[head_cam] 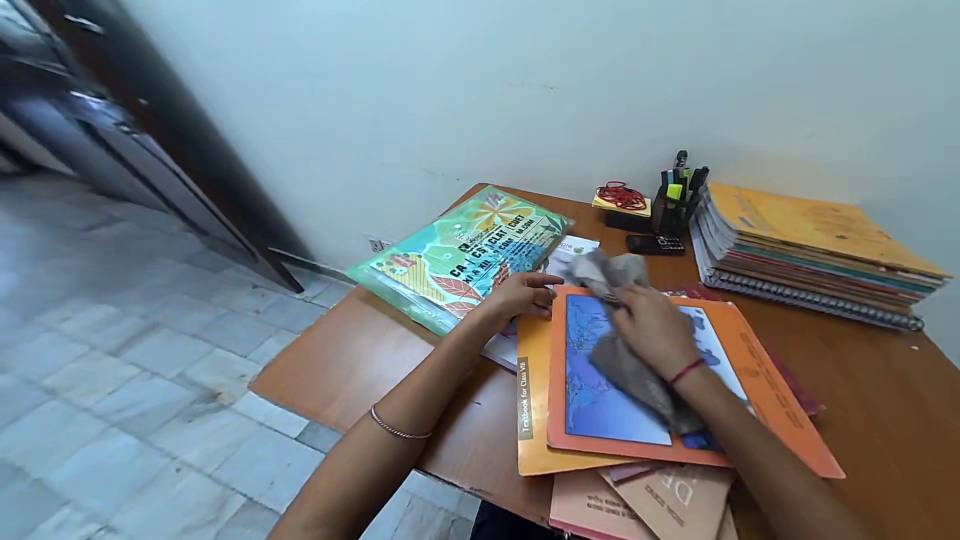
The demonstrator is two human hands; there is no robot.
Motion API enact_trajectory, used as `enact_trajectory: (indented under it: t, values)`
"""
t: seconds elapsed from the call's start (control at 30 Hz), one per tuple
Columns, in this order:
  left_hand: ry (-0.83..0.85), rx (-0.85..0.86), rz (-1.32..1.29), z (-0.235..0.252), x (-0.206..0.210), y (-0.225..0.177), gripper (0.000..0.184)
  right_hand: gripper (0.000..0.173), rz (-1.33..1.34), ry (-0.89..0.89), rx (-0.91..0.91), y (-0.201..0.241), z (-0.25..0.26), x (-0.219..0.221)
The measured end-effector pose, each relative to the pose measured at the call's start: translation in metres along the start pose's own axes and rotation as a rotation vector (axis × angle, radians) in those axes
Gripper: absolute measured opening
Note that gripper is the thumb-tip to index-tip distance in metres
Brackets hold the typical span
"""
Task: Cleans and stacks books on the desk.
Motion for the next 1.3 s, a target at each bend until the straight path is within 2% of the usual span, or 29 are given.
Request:
enact_trajectory:
  t: [0.17, 0.27, 0.4, 0.53, 0.6, 0.7, 0.8, 0.9, 1.0, 1.13, 1.2, 1.3]
  values:
    - [0.046, -0.010, 0.016, -0.001, 0.003, -0.004, 0.038, 0.026, -0.091, -0.218, 0.277, -0.085, -0.033, -0.067]
    - [0.063, -0.006, 0.026, -0.001, 0.003, -0.005, 0.031, 0.028, -0.135, -0.245, 0.395, -0.098, -0.052, -0.077]
    - [0.127, 0.036, 0.013, -0.004, 0.004, -0.004, 0.030, 0.026, -0.148, -0.238, 0.336, -0.066, -0.050, -0.059]
    - [0.138, 0.124, 0.175, -0.012, 0.010, -0.016, 0.027, 0.029, -0.026, -0.128, 0.068, -0.001, -0.043, -0.012]
    - [0.146, 0.193, 0.289, -0.012, 0.010, -0.019, 0.019, 0.030, 0.003, -0.115, -0.070, 0.031, -0.047, 0.010]
    - [0.165, 0.261, 0.386, -0.014, 0.009, -0.021, 0.010, 0.034, -0.007, -0.126, -0.166, 0.047, -0.057, 0.022]
    - [0.183, 0.371, 0.470, -0.014, 0.016, -0.024, 0.013, 0.033, 0.016, -0.199, -0.209, 0.025, -0.068, 0.010]
    - [0.207, 0.368, 0.501, -0.014, 0.022, -0.025, 0.023, 0.034, -0.020, -0.254, -0.184, -0.013, -0.079, -0.013]
    - [0.208, 0.362, 0.506, -0.016, 0.023, -0.026, 0.025, 0.033, -0.067, -0.301, -0.084, -0.063, -0.086, -0.046]
    - [0.227, 0.360, 0.476, -0.016, 0.025, -0.026, 0.025, 0.031, -0.063, -0.374, 0.144, -0.127, -0.095, -0.086]
    - [0.246, 0.340, 0.459, -0.019, 0.026, -0.027, 0.026, 0.030, -0.065, -0.401, 0.249, -0.141, -0.103, -0.094]
    - [0.280, 0.276, 0.456, -0.025, 0.028, -0.031, 0.029, 0.031, -0.087, -0.451, 0.227, -0.129, -0.115, -0.088]
Point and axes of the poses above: each hand's wrist, its own z-axis towards the middle knuckle, its own x-axis out of the palm, y = z × x, the point moved 8 cm from there along z, towards the middle knuckle, and after that the axes turned 12 degrees about z, right-handed, at the moved point
